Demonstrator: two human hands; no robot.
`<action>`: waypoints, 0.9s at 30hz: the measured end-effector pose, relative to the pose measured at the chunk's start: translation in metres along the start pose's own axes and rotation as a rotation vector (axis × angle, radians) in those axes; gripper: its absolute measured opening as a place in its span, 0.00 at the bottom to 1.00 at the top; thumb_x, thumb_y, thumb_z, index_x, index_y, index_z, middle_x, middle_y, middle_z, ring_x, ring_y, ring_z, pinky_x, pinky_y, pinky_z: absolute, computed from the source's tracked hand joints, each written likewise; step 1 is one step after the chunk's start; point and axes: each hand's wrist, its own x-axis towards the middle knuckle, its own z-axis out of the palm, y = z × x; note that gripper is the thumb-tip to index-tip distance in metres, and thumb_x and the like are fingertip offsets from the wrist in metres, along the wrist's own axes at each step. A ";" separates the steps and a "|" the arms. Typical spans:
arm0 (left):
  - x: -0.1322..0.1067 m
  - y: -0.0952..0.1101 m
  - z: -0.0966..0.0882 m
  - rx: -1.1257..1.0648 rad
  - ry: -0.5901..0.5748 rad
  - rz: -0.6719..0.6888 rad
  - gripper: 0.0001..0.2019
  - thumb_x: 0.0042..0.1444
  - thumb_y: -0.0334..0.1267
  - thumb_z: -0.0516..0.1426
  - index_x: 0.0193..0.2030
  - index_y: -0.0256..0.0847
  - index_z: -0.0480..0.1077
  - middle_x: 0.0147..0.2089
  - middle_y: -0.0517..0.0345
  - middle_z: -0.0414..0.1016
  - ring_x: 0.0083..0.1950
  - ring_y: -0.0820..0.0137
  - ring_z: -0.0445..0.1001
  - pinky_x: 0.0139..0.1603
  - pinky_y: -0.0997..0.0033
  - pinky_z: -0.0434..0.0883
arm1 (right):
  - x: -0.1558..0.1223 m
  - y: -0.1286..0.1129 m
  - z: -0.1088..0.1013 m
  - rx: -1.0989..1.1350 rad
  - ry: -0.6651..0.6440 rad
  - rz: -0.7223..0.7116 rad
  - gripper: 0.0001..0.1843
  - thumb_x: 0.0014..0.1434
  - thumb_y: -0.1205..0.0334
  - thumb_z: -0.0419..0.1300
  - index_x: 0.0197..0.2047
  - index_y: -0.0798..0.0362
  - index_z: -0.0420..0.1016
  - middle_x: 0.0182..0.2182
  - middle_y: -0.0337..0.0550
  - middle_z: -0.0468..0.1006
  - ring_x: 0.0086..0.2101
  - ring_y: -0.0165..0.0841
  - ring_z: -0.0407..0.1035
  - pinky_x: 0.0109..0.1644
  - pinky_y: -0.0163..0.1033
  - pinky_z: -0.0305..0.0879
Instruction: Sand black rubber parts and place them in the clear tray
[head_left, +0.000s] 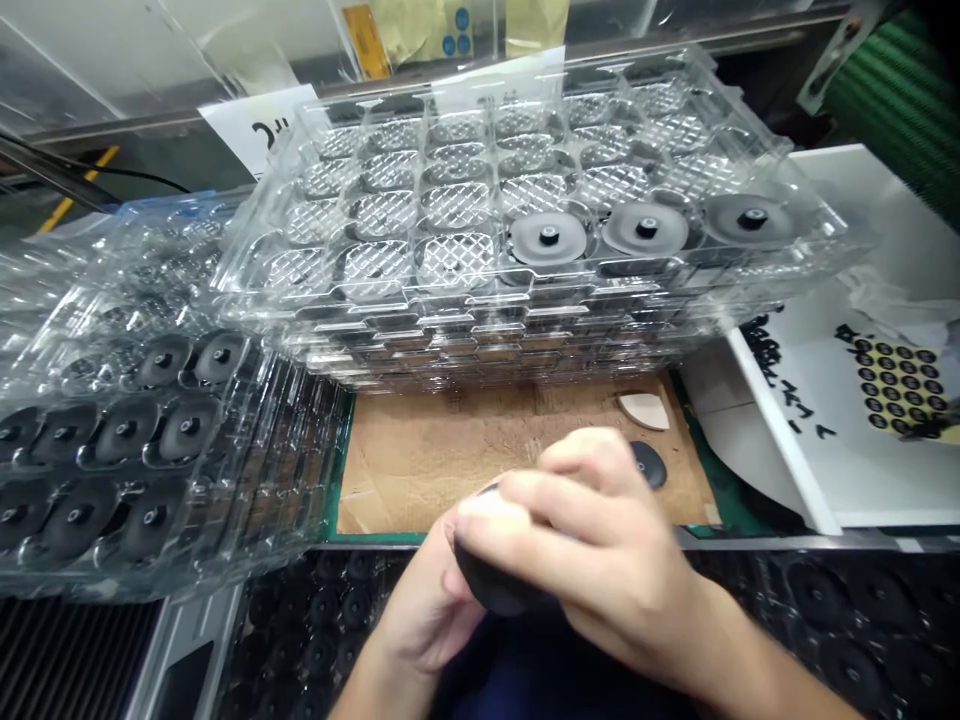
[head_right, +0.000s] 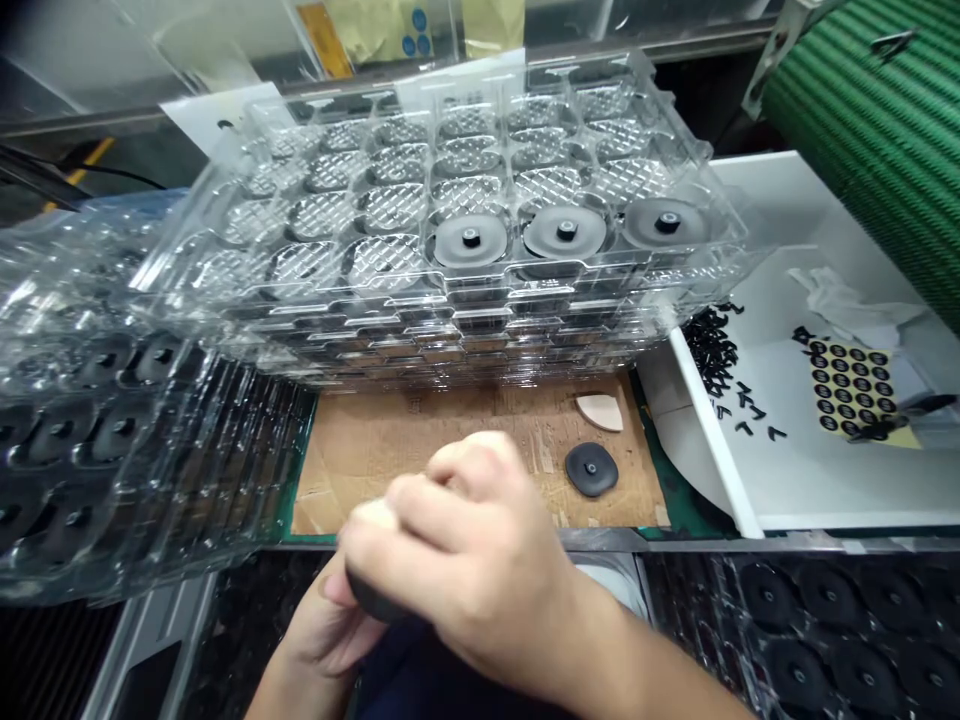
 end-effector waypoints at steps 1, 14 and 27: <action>0.000 -0.001 -0.001 0.000 -0.021 0.011 0.36 0.22 0.55 0.69 0.40 0.36 0.77 0.35 0.54 0.78 0.42 0.58 0.75 0.45 0.64 0.70 | -0.001 0.002 0.002 0.082 -0.006 -0.035 0.14 0.65 0.67 0.49 0.41 0.51 0.76 0.32 0.40 0.78 0.34 0.33 0.64 0.42 0.40 0.59; -0.005 0.000 -0.022 -0.267 -0.172 -0.088 0.26 0.39 0.45 0.67 0.49 0.47 0.73 0.49 0.55 0.78 0.47 0.62 0.77 0.43 0.72 0.73 | -0.092 0.081 0.073 0.032 -0.130 0.741 0.10 0.56 0.61 0.57 0.38 0.52 0.78 0.41 0.48 0.71 0.39 0.38 0.71 0.43 0.44 0.69; 0.000 -0.001 -0.017 -0.276 -0.228 -0.110 0.25 0.39 0.47 0.67 0.47 0.45 0.74 0.45 0.57 0.79 0.44 0.65 0.78 0.41 0.74 0.74 | -0.037 0.047 0.020 0.073 0.052 0.542 0.12 0.62 0.61 0.53 0.48 0.46 0.72 0.42 0.40 0.78 0.39 0.35 0.71 0.42 0.39 0.64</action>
